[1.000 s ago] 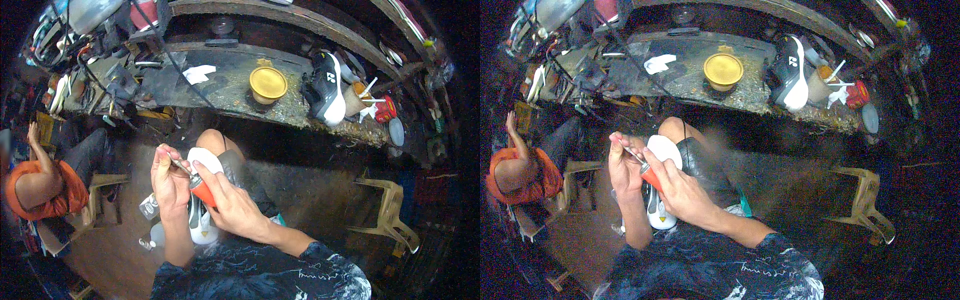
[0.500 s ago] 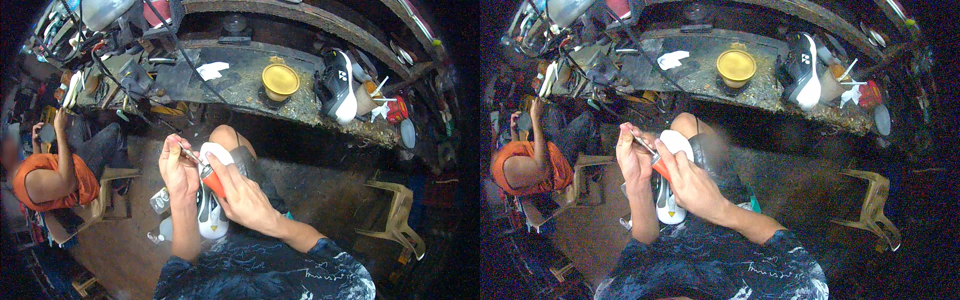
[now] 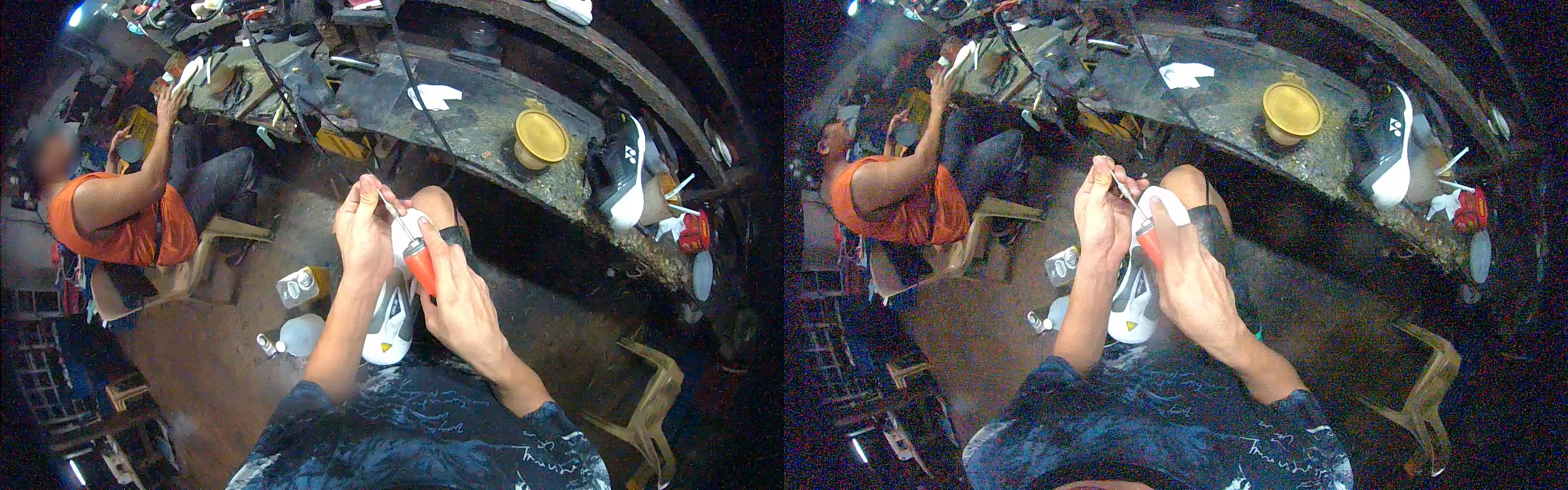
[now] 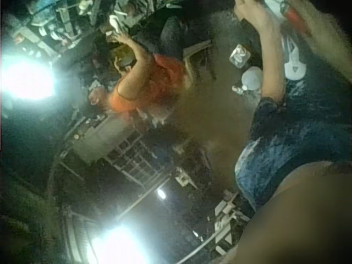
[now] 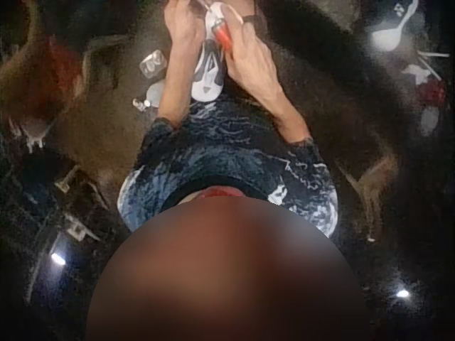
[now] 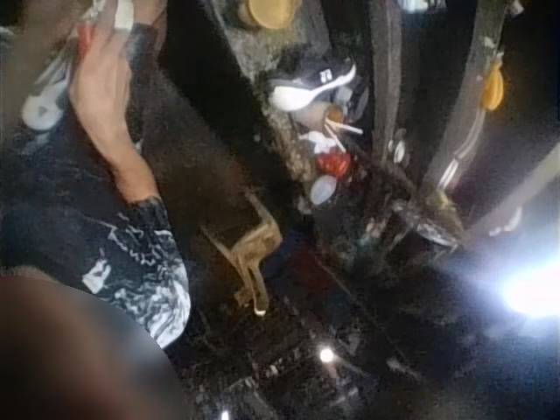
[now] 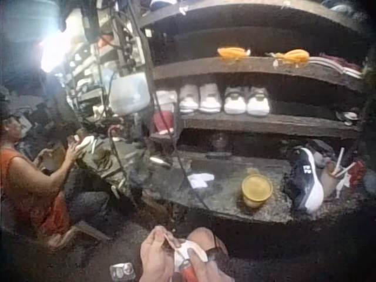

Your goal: The person holds a white and gray athletic shoe on their lap and uses a small brush to apply a brown substance to the sole. They then use a red-handled tool to scrape or spread the substance along the sole and side of the shoe.

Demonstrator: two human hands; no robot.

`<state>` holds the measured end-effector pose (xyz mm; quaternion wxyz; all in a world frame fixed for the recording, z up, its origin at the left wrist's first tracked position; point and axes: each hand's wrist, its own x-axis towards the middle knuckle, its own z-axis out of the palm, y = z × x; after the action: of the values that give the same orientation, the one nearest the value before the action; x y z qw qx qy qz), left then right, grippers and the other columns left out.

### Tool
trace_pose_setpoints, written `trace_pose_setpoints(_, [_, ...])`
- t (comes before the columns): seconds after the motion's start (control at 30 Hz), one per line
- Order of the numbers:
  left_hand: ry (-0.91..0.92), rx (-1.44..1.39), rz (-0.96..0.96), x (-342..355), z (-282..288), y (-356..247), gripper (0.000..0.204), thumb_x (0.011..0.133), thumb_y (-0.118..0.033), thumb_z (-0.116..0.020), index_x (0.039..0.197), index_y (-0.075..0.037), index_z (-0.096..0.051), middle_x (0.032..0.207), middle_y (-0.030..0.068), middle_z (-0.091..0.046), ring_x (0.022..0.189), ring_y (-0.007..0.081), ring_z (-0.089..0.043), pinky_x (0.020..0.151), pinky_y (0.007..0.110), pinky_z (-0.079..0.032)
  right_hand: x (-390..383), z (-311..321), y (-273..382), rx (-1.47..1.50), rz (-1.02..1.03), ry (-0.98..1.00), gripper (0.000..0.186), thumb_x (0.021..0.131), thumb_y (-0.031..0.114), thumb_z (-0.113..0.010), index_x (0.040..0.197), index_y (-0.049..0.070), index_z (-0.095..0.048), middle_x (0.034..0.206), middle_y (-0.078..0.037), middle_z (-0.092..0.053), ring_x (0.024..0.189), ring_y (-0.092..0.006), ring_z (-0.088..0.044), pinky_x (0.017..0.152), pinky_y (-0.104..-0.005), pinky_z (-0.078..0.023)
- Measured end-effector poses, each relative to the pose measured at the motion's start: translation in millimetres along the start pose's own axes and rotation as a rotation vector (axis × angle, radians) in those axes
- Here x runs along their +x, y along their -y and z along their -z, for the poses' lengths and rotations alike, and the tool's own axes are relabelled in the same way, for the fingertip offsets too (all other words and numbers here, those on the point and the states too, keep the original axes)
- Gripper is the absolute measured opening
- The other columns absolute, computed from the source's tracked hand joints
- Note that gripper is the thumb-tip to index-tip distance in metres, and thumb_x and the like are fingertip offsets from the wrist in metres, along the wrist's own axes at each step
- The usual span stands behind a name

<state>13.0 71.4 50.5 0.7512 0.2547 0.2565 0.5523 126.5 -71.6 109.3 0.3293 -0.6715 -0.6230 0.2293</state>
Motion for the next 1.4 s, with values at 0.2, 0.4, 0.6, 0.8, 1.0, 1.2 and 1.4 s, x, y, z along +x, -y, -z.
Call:
trace_pose_setpoints(0.2, [-0.056, 0.085, -0.097, 17.7, 11.2, -33.6, 0.024, 0.113, -0.033, -0.065, 0.107, -0.010, -0.068, 0.098, 0.0009, -0.067, 0.086, 0.0158, -0.069, 0.087, 0.040, -0.063, -11.6, 6.3, 0.0, 0.019, 0.015, 0.012, 0.093, 0.084, -0.010, -0.077, 0.166, 0.004, -0.036, 0.125, -0.030, -0.060, 0.109, -0.0534, -0.067, 0.089, -0.0576, -0.058])
trace_pose_setpoints(0.4, [-0.003, 0.326, -0.084, -4.1, 7.6, -37.2, 0.031, 0.114, -0.034, -0.064, 0.122, -0.005, -0.072, 0.111, 0.0052, -0.072, 0.099, 0.0183, -0.070, 0.095, 0.040, -0.060, -9.9, 3.9, -11.2, 0.014, -0.010, -0.052, 0.092, 0.090, -0.003, -0.075, 0.170, 0.007, -0.031, 0.119, -0.030, -0.059, 0.100, -0.0538, -0.070, 0.087, -0.0593, -0.061])
trace_pose_setpoints(0.6, [0.014, 0.330, -0.047, -11.3, -1.6, -31.7, 0.026, 0.112, -0.028, -0.068, 0.117, -0.003, -0.074, 0.110, 0.0080, -0.073, 0.099, 0.0204, -0.070, 0.095, 0.041, -0.059, -13.5, 7.9, -19.3, 0.001, -0.096, -0.024, 0.096, 0.084, -0.006, -0.080, 0.167, 0.006, -0.033, 0.130, -0.029, -0.060, 0.114, -0.0533, -0.067, 0.094, -0.0575, -0.059])
trace_pose_setpoints(0.8, [0.119, 0.274, -0.073, -15.4, -2.6, -30.6, 0.011, 0.103, -0.010, -0.077, 0.109, 0.000, -0.077, 0.106, 0.0074, -0.075, 0.096, 0.0165, -0.071, 0.091, 0.032, -0.057, -17.7, 1.4, -34.1, 0.028, -0.095, -0.040, 0.094, 0.083, -0.004, -0.082, 0.165, 0.006, -0.037, 0.137, -0.029, -0.061, 0.120, -0.0531, -0.065, 0.099, -0.0564, -0.058])
trace_pose_setpoints(1.0, [0.331, 0.485, -0.160, -15.5, -44.8, -27.7, 0.027, 0.080, 0.013, -0.088, 0.102, -0.001, -0.081, 0.100, 0.0076, -0.077, 0.095, 0.0153, -0.073, 0.085, 0.029, -0.059, -25.3, -0.6, -50.8, 0.046, -0.131, -0.011, 0.084, 0.091, -0.003, -0.069, 0.166, 0.002, -0.033, 0.119, -0.031, -0.060, 0.104, -0.0548, -0.067, 0.091, -0.0620, -0.055])
trace_pose_setpoints(1.2, [0.773, 1.016, -0.290, -18.5, -116.3, 13.3, 0.040, 0.079, -0.010, -0.095, 0.116, -0.005, -0.082, 0.103, 0.0084, -0.077, 0.095, 0.0190, -0.074, 0.083, 0.034, -0.059, -32.1, -13.1, -67.4, 0.074, -0.153, -0.056, 0.064, 0.091, 0.000, -0.070, 0.152, -0.001, -0.048, 0.120, -0.033, -0.062, 0.101, -0.0557, -0.068, 0.094, -0.0627, -0.055])
trace_pose_setpoints(1.4, [1.091, 1.857, -0.695, 5.3, -164.8, 125.2, 0.073, 0.091, -0.053, -0.081, 0.145, -0.005, -0.067, 0.144, 0.0102, -0.061, 0.129, 0.0340, -0.058, 0.104, 0.048, -0.052, -29.7, -41.5, -104.5, 0.016, -0.124, 0.028, 0.041, 0.093, 0.007, -0.070, 0.130, -0.007, -0.063, 0.128, -0.036, -0.065, 0.113, -0.0544, -0.067, 0.101, -0.0600, -0.053])
